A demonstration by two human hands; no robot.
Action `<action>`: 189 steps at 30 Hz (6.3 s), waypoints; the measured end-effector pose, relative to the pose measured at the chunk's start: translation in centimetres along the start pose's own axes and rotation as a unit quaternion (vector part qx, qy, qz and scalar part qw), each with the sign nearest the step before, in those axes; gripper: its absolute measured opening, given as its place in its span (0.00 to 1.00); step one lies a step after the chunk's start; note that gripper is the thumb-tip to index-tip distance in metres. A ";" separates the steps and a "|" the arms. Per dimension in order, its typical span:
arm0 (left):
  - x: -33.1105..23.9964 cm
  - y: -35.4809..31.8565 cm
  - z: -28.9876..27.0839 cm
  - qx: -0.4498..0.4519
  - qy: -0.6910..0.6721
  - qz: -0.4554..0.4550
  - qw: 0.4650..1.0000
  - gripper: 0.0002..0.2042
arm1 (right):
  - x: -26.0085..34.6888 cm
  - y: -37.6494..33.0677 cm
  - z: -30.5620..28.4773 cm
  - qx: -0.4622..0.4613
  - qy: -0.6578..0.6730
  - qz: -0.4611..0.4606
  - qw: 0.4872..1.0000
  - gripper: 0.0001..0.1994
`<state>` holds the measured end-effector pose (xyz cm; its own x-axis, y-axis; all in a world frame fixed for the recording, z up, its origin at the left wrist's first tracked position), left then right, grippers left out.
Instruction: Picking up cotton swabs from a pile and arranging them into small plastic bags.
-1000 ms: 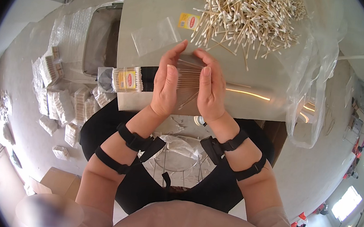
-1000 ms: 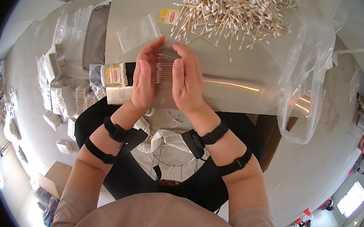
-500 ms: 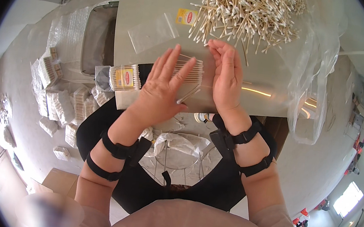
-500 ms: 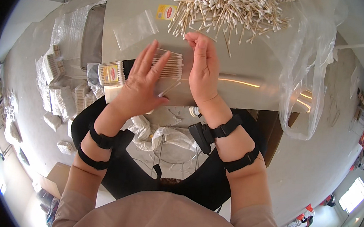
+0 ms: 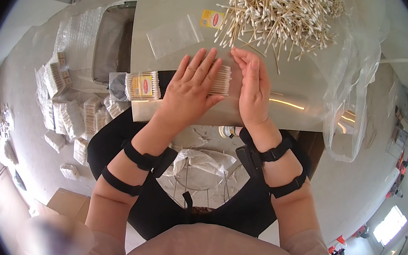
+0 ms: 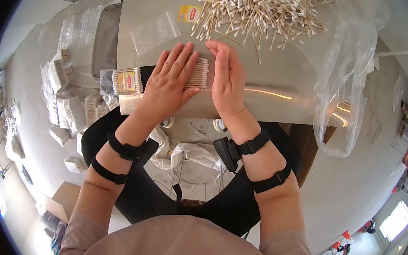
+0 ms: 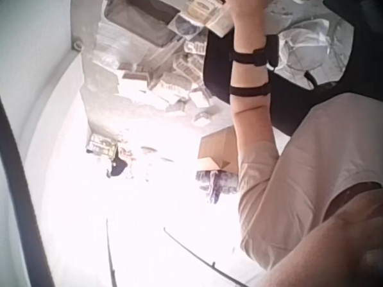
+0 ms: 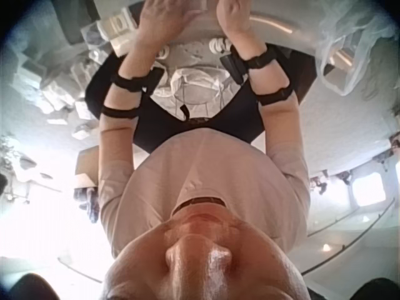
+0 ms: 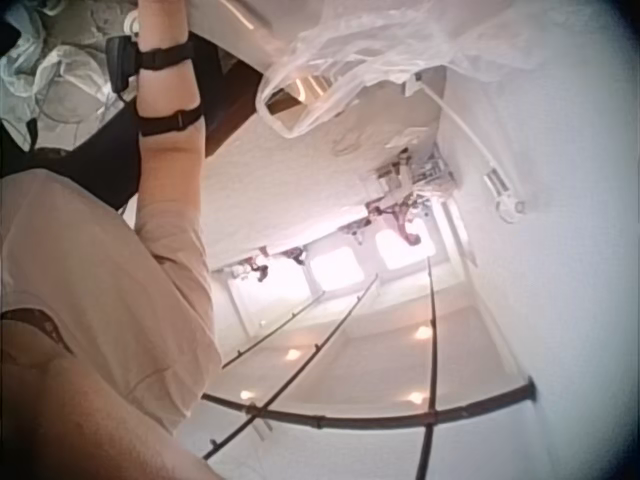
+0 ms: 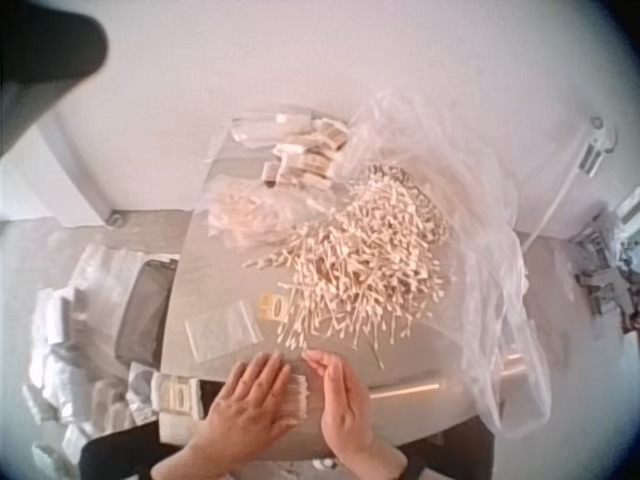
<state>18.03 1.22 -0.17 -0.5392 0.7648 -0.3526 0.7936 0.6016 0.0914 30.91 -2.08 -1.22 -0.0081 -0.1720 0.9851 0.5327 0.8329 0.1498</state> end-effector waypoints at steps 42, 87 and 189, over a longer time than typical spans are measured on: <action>6.2 -1.4 -0.6 -0.232 -0.637 -0.167 0.715 0.31 | 0.5 -1.8 5.2 0.068 -0.121 -0.032 0.990 0.23; 4.4 -0.1 0.2 -0.151 -0.684 -0.166 0.694 0.31 | 3.7 -2.3 3.0 0.200 -0.335 -0.152 0.908 0.06; 4.8 -0.1 0.5 -0.147 -0.690 -0.190 0.683 0.27 | 2.6 -4.3 6.1 0.264 -0.510 -0.135 0.807 0.36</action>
<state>15.52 4.69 -2.29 0.2501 -0.2823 -0.9262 0.4695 0.8719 -0.1389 23.41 -2.87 1.26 -0.8996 -0.0876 0.4279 -0.0389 0.9918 0.1214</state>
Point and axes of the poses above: each hand's wrist, its own y-axis towards the middle knuckle, its own z-axis out of the palm, x = y × z, the point moved 10 cm from there along y, towards the middle knuckle, and after that the axes turned 4 degrees about -z, right-handed, at the moved point
